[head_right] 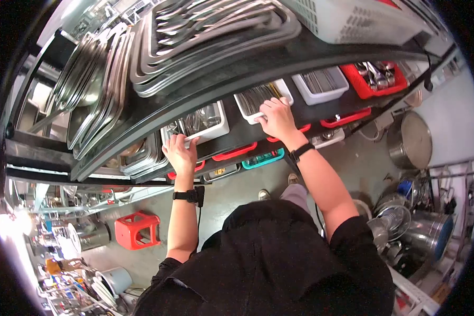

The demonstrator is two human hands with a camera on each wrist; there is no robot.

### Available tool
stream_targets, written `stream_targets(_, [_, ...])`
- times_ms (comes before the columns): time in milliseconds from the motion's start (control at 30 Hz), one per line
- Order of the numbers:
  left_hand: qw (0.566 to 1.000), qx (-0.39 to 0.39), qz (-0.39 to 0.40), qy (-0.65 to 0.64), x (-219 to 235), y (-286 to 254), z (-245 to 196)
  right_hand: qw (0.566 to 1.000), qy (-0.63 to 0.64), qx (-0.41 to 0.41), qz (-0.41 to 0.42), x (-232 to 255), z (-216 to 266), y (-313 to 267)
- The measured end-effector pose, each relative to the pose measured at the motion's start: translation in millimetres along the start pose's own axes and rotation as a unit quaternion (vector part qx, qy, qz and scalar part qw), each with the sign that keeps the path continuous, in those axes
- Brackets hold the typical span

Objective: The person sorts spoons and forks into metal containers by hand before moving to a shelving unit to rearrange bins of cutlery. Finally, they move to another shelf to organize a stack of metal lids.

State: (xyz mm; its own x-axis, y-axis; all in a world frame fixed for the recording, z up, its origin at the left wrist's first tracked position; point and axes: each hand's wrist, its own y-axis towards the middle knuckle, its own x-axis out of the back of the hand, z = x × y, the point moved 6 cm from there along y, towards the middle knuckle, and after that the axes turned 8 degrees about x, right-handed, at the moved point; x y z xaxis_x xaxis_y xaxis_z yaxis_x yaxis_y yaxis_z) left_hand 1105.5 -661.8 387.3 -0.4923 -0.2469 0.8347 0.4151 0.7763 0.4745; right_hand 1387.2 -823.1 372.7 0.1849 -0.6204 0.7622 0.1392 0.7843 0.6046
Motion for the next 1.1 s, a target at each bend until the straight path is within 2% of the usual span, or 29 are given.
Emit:
stream_targets(133, [0.999,0.023,0.011,0.035,-2,2,4,1.000,-0.005,-0.009,-0.006,0,1,-3])
stream_targets(267, [0.998,-0.005,-0.007,0.054,-3,3,6,1.000,-0.008,0.000,-0.029,3,3,-6])
stream_targets(367, [0.997,-0.030,-0.018,0.066,-3,4,4,1.000,-0.010,-0.017,-0.006,0,3,-8])
stream_targets(433, [0.997,-0.012,-0.011,0.081,-3,5,5,1.000,-0.009,-0.020,-0.011,3,2,-9])
stream_targets(500, [0.998,-0.017,-0.018,0.066,-5,4,9,0.999,0.019,0.040,-0.016,7,1,-11])
stream_targets(533, [0.998,-0.024,-0.026,0.061,-5,4,9,0.999,0.010,0.033,-0.021,16,-6,-12])
stream_targets(600, [0.997,-0.017,-0.017,0.068,-6,4,10,0.993,-0.023,0.076,-0.091,49,-13,-12])
stream_targets(667, [0.997,-0.005,-0.008,0.076,-4,5,9,0.986,-0.079,-0.024,-0.148,80,-49,-21])
stream_targets(733, [0.998,-0.001,-0.005,0.066,-6,5,12,0.963,-0.156,-0.136,-0.173,104,-84,-37])
stream_targets(767, [0.998,-0.003,-0.005,0.063,-5,5,12,0.956,-0.163,-0.164,-0.178,102,-103,-49])
stream_targets(800, [0.998,-0.006,-0.005,0.060,-5,5,13,0.964,-0.159,-0.179,-0.115,94,-121,-60])
stream_targets(867, [0.999,-0.023,-0.020,0.044,-6,6,16,0.970,-0.144,-0.152,-0.126,93,-119,-65])
stream_targets(1000, [0.998,-0.040,-0.049,0.027,-7,2,17,0.968,-0.103,-0.179,-0.141,87,-122,-65])
stream_targets(1100, [0.996,-0.036,-0.071,0.033,-9,2,21,0.963,-0.108,-0.170,-0.181,84,-123,-68])
